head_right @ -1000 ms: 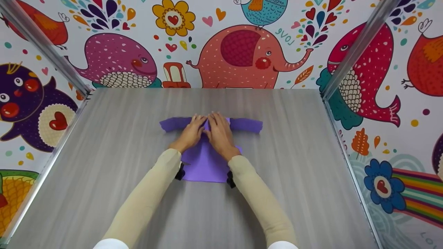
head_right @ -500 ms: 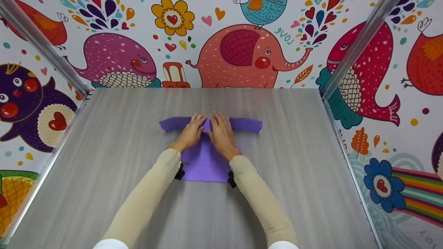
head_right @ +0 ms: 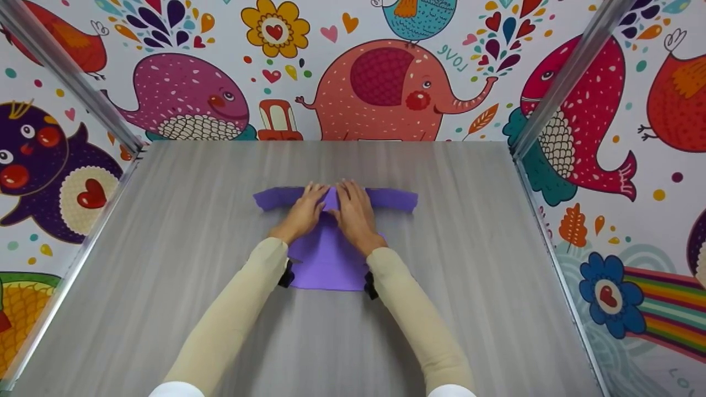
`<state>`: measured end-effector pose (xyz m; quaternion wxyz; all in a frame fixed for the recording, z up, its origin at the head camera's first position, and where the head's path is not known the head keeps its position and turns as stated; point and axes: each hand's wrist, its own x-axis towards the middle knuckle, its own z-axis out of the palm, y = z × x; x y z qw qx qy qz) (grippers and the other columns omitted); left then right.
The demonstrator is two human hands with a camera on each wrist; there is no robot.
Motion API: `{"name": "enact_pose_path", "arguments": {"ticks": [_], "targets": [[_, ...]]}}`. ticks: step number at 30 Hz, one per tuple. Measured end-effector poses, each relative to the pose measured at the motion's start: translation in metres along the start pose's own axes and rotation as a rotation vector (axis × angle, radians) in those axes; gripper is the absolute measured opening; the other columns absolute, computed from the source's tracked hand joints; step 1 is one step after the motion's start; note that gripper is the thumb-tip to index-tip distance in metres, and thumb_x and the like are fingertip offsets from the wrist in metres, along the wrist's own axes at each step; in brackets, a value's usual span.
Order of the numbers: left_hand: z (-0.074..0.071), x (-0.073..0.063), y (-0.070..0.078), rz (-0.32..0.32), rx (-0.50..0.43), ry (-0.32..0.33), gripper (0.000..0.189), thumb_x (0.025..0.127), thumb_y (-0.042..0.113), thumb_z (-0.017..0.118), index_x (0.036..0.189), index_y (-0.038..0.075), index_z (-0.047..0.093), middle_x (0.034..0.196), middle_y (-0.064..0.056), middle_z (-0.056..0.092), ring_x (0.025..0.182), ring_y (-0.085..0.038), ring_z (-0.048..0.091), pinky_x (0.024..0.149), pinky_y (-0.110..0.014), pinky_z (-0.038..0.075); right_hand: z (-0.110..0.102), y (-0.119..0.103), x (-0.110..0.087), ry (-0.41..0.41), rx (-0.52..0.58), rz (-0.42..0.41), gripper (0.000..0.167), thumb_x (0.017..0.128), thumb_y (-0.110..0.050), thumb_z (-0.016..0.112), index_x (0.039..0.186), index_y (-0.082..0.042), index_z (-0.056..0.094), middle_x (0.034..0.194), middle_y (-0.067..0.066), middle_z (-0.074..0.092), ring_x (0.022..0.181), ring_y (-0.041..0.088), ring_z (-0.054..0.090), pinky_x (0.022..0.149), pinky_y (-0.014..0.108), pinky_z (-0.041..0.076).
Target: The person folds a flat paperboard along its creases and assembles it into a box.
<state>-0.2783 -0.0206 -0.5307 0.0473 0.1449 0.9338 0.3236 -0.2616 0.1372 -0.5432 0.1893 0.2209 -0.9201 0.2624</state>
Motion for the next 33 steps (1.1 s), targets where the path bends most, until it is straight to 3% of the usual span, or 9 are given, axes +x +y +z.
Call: {"name": "enact_pose_path", "arguments": {"ticks": [7,22,33], "targets": [[0.0006,-0.0006,-0.0022,0.034,0.02,0.014,0.045,0.103,0.004,0.046,0.149,0.002,0.045,0.153,-0.016,0.046,0.152,-0.04,0.026,0.125,-0.049,0.026,-0.0012,0.0006,-0.001,-0.015,-0.013,0.018,0.057,0.089,-0.017,0.076,0.135,0.008,0.055,0.14,0.027,0.054,0.136,0.042,0.048,0.116,0.055,0.037],[0.0009,-0.0011,-0.0026,0.015,0.009,0.005,0.047,0.104,0.006,0.045,0.151,0.004,0.043,0.157,-0.017,0.042,0.154,-0.036,0.023,0.127,-0.047,0.022,-0.001,0.0026,-0.0021,-0.032,0.005,0.045,0.058,0.09,-0.019,0.075,0.137,0.008,0.054,0.142,0.027,0.053,0.137,0.042,0.047,0.117,0.055,0.035],[0.0006,-0.0017,-0.0015,0.051,0.013,0.017,0.045,0.104,0.004,0.045,0.149,0.0,0.044,0.153,-0.018,0.045,0.153,-0.039,0.025,0.126,-0.048,0.023,0.001,0.0068,-0.004,-0.043,-0.021,0.049,0.055,0.091,-0.017,0.073,0.136,0.01,0.055,0.141,0.028,0.054,0.135,0.044,0.048,0.116,0.057,0.037]]}}
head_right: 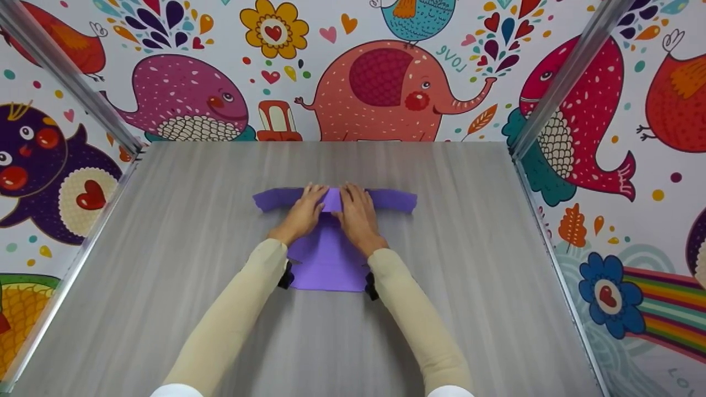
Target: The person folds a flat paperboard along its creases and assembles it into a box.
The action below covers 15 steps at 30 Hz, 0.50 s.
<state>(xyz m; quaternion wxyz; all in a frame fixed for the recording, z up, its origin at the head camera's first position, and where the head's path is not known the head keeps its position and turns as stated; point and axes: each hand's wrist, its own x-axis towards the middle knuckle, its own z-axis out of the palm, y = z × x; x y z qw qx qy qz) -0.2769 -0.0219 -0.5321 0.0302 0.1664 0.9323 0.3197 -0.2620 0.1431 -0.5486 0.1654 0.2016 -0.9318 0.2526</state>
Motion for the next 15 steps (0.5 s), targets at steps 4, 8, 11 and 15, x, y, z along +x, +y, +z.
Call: {"name": "enact_pose_path", "arguments": {"ticks": [4,8,11,15], "targets": [[-0.0002,-0.0003,0.0001,0.021,0.008,0.003,0.044,0.104,0.003,0.044,0.147,-0.002,0.045,0.151,-0.019,0.047,0.152,-0.04,0.026,0.125,-0.049,0.025,0.0005,-0.0003,-0.0007,0.017,-0.02,-0.027,0.053,0.091,-0.016,0.073,0.134,0.011,0.056,0.139,0.029,0.056,0.134,0.044,0.05,0.114,0.057,0.039],[-0.0004,-0.0003,-0.0003,0.024,0.004,0.009,0.044,0.103,0.003,0.045,0.147,-0.001,0.045,0.15,-0.019,0.047,0.152,-0.04,0.027,0.125,-0.05,0.025,0.0009,-0.0002,-0.0007,0.022,-0.014,-0.034,0.051,0.091,-0.015,0.073,0.133,0.01,0.057,0.138,0.029,0.056,0.133,0.044,0.05,0.114,0.058,0.039],[-0.0006,-0.0003,-0.0006,0.027,0.006,0.011,0.044,0.103,0.002,0.045,0.147,-0.001,0.046,0.15,-0.019,0.048,0.151,-0.04,0.027,0.125,-0.05,0.026,0.0014,0.0001,-0.0011,0.019,-0.001,-0.03,0.049,0.091,-0.014,0.073,0.133,0.008,0.059,0.138,0.028,0.056,0.133,0.044,0.051,0.114,0.059,0.038],[-0.0001,0.0,-0.0016,0.026,0.007,0.01,0.045,0.103,0.002,0.045,0.148,-0.001,0.045,0.151,-0.019,0.047,0.152,-0.04,0.026,0.125,-0.049,0.025,0.0017,0.0004,-0.0015,-0.003,0.006,-0.014,0.048,0.092,-0.014,0.072,0.133,0.006,0.06,0.139,0.027,0.056,0.133,0.045,0.05,0.114,0.06,0.038]]}}
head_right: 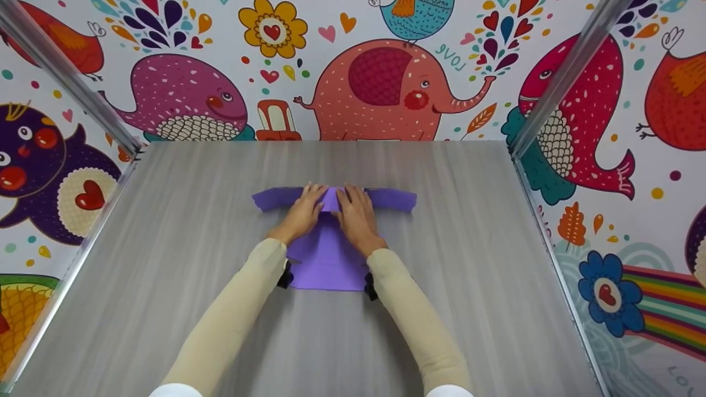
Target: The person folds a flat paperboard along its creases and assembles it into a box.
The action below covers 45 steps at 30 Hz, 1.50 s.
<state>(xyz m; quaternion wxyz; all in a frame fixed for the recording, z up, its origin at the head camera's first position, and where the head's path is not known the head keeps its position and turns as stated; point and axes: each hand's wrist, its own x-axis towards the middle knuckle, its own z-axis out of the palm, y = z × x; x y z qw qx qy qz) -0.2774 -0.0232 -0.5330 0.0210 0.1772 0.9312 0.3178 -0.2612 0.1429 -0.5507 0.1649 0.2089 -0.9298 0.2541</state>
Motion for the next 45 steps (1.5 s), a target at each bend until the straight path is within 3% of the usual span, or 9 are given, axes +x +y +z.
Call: {"name": "enact_pose_path", "arguments": {"ticks": [8,18,35,45], "targets": [[0.0003,0.001,0.0008,-0.032,-0.008,-0.018,0.046,0.104,0.004,0.044,0.15,0.001,0.043,0.155,-0.017,0.044,0.154,-0.038,0.023,0.126,-0.049,0.022,-0.0053,0.0006,0.0009,-0.088,-0.047,0.009,0.048,0.095,-0.018,0.068,0.138,0.002,0.058,0.143,0.025,0.054,0.138,0.044,0.046,0.111,0.06,0.041],[-0.0003,-0.0008,0.0016,-0.021,-0.002,-0.009,0.045,0.103,0.004,0.045,0.148,-0.001,0.045,0.153,-0.018,0.046,0.153,-0.039,0.024,0.125,-0.05,0.025,-0.0023,0.0034,-0.0024,-0.052,-0.142,-0.074,0.049,0.088,-0.007,0.073,0.134,0.002,0.061,0.138,0.025,0.057,0.134,0.045,0.05,0.099,0.06,0.05],[-0.0004,-0.0015,0.0031,-0.08,0.002,-0.028,0.046,0.105,0.008,0.044,0.151,0.007,0.044,0.157,-0.013,0.042,0.155,-0.035,0.022,0.121,-0.056,0.031,-0.0086,-0.0041,-0.0006,-0.08,-0.182,-0.043,0.036,0.097,0.001,0.057,0.133,0.001,0.063,0.142,0.024,0.057,0.135,0.043,0.051,0.106,0.054,0.049],[-0.0002,-0.0035,0.0038,-0.093,0.007,-0.035,0.047,0.106,0.011,0.044,0.152,0.01,0.042,0.159,-0.01,0.04,0.156,-0.031,0.02,0.118,-0.056,0.036,-0.0089,-0.0033,-0.0016,-0.106,-0.189,-0.031,0.05,0.085,0.012,0.062,0.134,0.001,0.062,0.144,0.023,0.054,0.137,0.043,0.049,0.104,0.054,0.05]]}}
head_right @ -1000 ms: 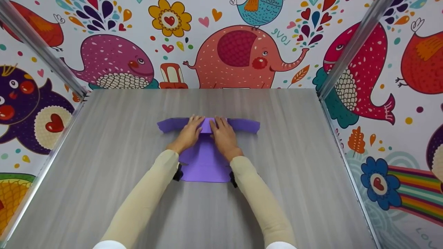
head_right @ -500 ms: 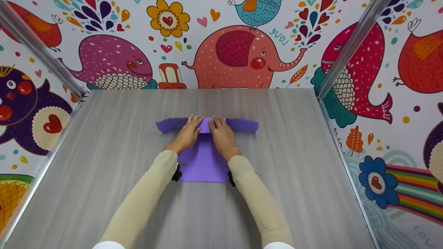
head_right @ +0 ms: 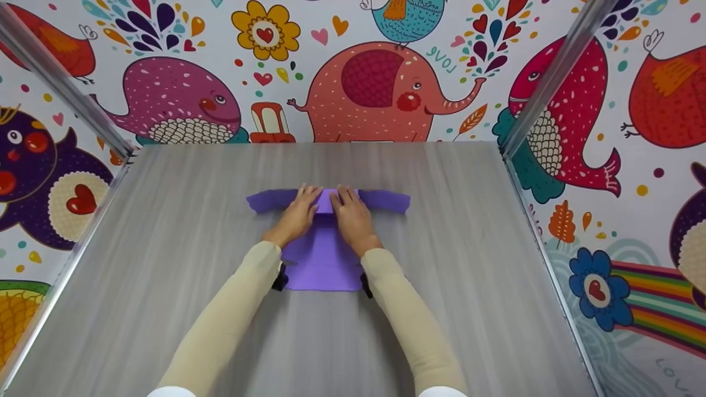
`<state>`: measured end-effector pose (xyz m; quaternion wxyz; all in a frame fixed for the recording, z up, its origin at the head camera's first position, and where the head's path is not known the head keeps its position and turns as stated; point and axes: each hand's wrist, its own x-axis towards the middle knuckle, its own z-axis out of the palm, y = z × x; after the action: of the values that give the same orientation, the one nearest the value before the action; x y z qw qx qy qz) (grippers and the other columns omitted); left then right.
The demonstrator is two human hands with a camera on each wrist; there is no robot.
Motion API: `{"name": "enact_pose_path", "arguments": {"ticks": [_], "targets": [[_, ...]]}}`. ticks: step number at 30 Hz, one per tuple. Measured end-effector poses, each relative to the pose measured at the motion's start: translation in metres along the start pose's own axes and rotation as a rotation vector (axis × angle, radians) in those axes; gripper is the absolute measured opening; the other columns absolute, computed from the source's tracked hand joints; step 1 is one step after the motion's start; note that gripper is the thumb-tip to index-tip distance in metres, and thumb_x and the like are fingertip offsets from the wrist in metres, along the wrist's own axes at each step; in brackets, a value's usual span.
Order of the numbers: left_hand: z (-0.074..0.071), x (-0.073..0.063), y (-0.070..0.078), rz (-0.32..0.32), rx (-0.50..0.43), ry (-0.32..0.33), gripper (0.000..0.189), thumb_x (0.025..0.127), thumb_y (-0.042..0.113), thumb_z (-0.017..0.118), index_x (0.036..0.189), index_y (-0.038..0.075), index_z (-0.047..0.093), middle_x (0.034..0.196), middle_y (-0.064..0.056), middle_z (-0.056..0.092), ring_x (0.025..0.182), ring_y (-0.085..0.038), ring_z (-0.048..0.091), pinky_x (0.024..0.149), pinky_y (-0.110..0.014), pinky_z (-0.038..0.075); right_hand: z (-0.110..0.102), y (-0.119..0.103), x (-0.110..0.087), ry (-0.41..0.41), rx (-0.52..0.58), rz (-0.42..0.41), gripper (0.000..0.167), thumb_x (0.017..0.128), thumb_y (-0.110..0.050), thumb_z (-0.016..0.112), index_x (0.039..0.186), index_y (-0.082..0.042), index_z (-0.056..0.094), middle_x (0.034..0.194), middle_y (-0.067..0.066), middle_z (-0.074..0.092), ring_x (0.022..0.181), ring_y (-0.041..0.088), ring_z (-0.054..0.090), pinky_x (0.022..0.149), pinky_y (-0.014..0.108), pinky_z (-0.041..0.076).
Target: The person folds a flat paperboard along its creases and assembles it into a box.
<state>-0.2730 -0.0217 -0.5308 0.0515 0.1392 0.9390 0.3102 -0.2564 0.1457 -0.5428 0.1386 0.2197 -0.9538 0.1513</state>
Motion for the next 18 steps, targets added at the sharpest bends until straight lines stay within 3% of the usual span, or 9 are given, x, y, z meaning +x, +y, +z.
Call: {"name": "enact_pose_path", "arguments": {"ticks": [6,13,18], "targets": [[-0.003,-0.001,-0.003,0.034,0.04,-0.024,0.047,0.106,0.01,0.044,0.153,0.007,0.041,0.161,-0.013,0.038,0.155,-0.033,0.02,0.121,-0.049,0.033,0.0,0.0,0.0,-0.041,-0.001,0.019,0.062,0.078,0.013,0.071,0.138,0.001,0.059,0.147,0.022,0.052,0.138,0.043,0.047,0.103,0.055,0.051],[-0.01,-0.005,-0.008,0.094,0.064,-0.021,0.045,0.104,0.006,0.048,0.149,0.002,0.046,0.163,-0.019,0.03,0.154,-0.037,0.022,0.124,-0.044,0.028,-0.001,-0.001,0.002,-0.006,-0.001,-0.007,0.051,0.086,0.012,0.062,0.136,0.002,0.06,0.145,0.024,0.053,0.137,0.044,0.049,0.103,0.055,0.05],[-0.019,-0.01,-0.018,0.142,0.042,0.041,0.044,0.102,0.005,0.049,0.145,-0.003,0.048,0.159,-0.024,0.035,0.151,-0.04,0.028,0.125,-0.047,0.026,-0.002,0.0,0.002,-0.007,0.009,0.0,0.045,0.092,0.005,0.06,0.137,0.001,0.059,0.146,0.025,0.052,0.137,0.045,0.048,0.106,0.054,0.049]]}}
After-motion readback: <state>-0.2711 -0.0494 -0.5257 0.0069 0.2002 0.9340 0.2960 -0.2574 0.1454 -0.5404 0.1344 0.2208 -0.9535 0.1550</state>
